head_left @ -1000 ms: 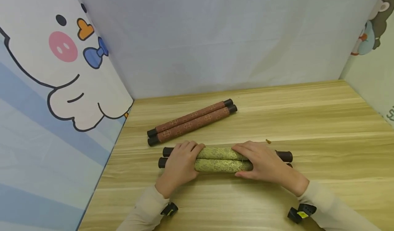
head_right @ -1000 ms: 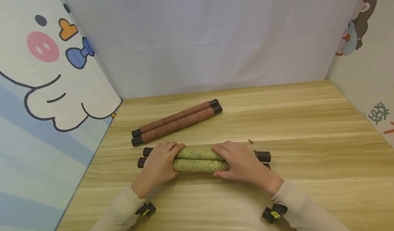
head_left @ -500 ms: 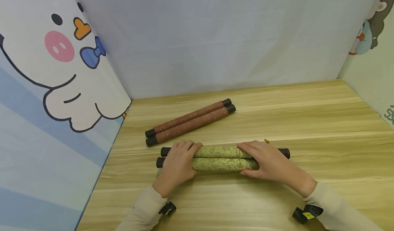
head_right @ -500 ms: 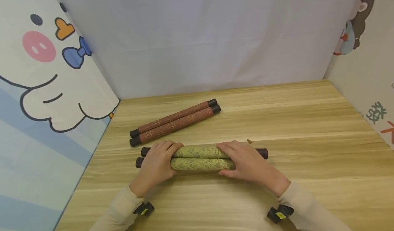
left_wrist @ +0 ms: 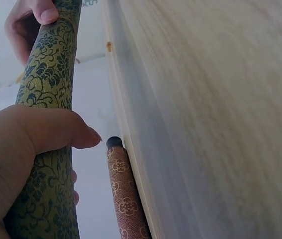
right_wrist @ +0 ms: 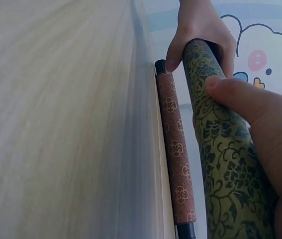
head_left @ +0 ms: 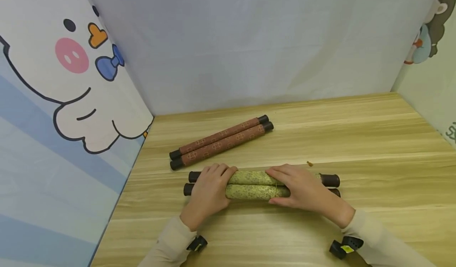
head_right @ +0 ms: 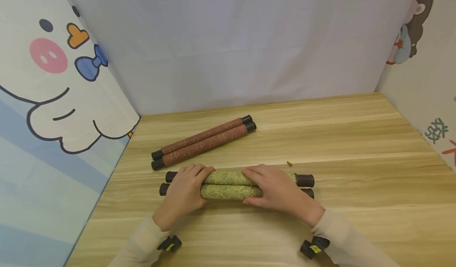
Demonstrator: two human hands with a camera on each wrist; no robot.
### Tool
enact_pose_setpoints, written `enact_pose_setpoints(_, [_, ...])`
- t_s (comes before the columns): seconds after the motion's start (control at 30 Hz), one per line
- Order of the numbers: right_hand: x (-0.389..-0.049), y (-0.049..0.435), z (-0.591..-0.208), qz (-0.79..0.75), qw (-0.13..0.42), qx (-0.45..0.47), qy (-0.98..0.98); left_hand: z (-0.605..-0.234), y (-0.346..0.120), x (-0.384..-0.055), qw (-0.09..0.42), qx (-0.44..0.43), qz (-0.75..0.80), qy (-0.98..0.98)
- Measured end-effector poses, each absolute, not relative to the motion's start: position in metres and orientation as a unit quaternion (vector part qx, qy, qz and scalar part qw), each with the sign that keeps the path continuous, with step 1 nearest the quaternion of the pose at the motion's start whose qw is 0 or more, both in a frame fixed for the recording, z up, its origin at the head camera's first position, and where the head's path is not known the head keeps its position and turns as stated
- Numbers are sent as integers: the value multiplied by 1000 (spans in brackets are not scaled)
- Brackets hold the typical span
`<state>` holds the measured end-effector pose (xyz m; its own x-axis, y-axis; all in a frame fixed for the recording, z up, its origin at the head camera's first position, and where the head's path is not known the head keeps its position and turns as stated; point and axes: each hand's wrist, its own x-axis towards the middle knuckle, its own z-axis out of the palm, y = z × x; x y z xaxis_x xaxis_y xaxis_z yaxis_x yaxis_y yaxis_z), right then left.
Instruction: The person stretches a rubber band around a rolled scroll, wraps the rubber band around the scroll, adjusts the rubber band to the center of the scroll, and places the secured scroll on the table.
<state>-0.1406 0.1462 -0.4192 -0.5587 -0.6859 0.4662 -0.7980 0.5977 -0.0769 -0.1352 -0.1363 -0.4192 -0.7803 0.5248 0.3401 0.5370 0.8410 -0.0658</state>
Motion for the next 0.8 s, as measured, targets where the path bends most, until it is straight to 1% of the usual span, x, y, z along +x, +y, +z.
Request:
enact_pose_setpoints(0.23, [-135,153,-420,133,165,405,-889,-419,-138,-133,172,-269,-15,-947])
enact_pose_setpoints(0.63, [-136,153,-421,116,200,397,-888,-423,-136,-134,182,-268,-25,-946])
enact_pose_setpoints(0.8, [-138,144,-421,116,197,418,-879,-425,-130,-132,178,-270,-26,-946])
